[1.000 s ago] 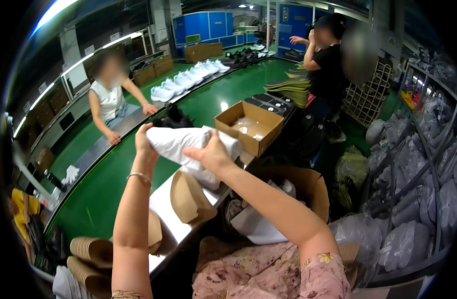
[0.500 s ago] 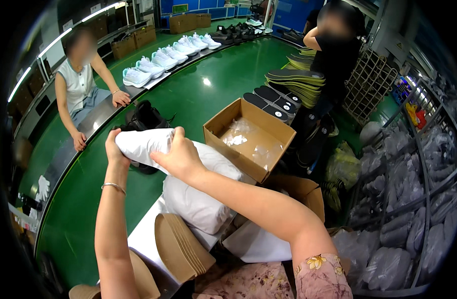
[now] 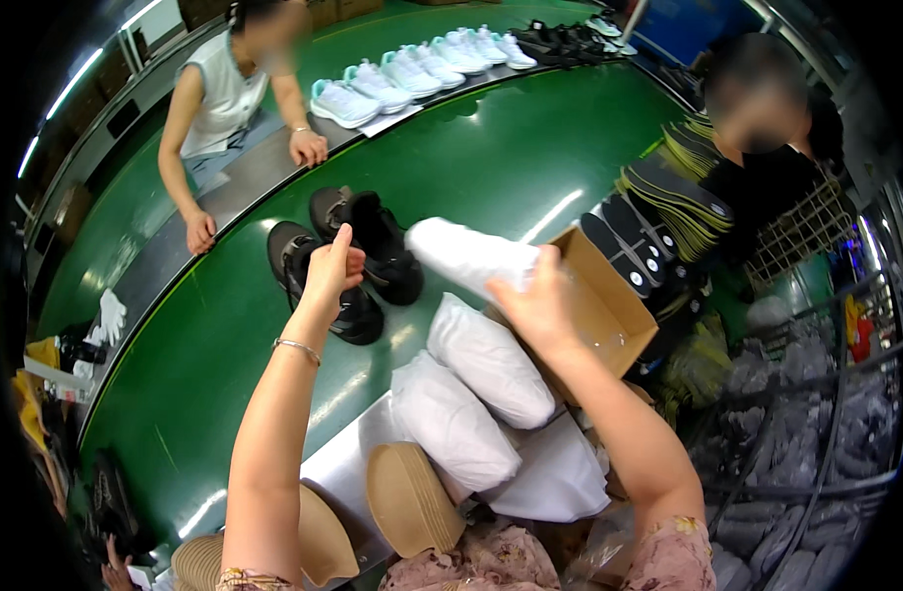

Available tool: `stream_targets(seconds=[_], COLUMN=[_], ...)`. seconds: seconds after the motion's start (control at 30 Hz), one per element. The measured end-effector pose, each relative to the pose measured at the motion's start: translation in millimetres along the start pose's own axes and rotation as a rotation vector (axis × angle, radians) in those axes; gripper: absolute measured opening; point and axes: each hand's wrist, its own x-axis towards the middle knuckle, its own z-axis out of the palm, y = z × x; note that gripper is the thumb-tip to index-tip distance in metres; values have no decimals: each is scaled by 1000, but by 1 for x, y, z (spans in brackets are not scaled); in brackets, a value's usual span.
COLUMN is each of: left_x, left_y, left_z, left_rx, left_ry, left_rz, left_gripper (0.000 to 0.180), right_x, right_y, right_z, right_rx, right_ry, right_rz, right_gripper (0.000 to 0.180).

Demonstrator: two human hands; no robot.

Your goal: The person wraps individual tan shoe components in white protective paper by hand and places them into a cardboard box on a manufacturing workstation.

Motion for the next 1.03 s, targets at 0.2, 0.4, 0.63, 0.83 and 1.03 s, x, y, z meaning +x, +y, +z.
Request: stream_targets(seconds=[0.2, 0.4, 0.63, 0.83, 1.03], left_x=[40, 96, 108, 101, 94], left_y=[-4, -27, -26, -21, -35], left_z=[-5, -10, -15, -21, -64], left_rx=[501, 633, 550, 325, 475], left_ry=[381, 258, 142, 68, 157], left_rz=[618, 641, 431, 348, 323], left_gripper=[44, 67, 32, 33, 36], right_x=[19, 59, 64, 64, 60], right_y=[-16, -53, -16, 1, -46], right_z=[37, 100, 187, 234, 249], right_rx=[-253, -429, -484, -679, -742], right_ry=[-125, -359, -209, -98, -594], right_rz=[7, 173, -228, -309, -100], right_gripper=[56, 49, 40, 45, 53])
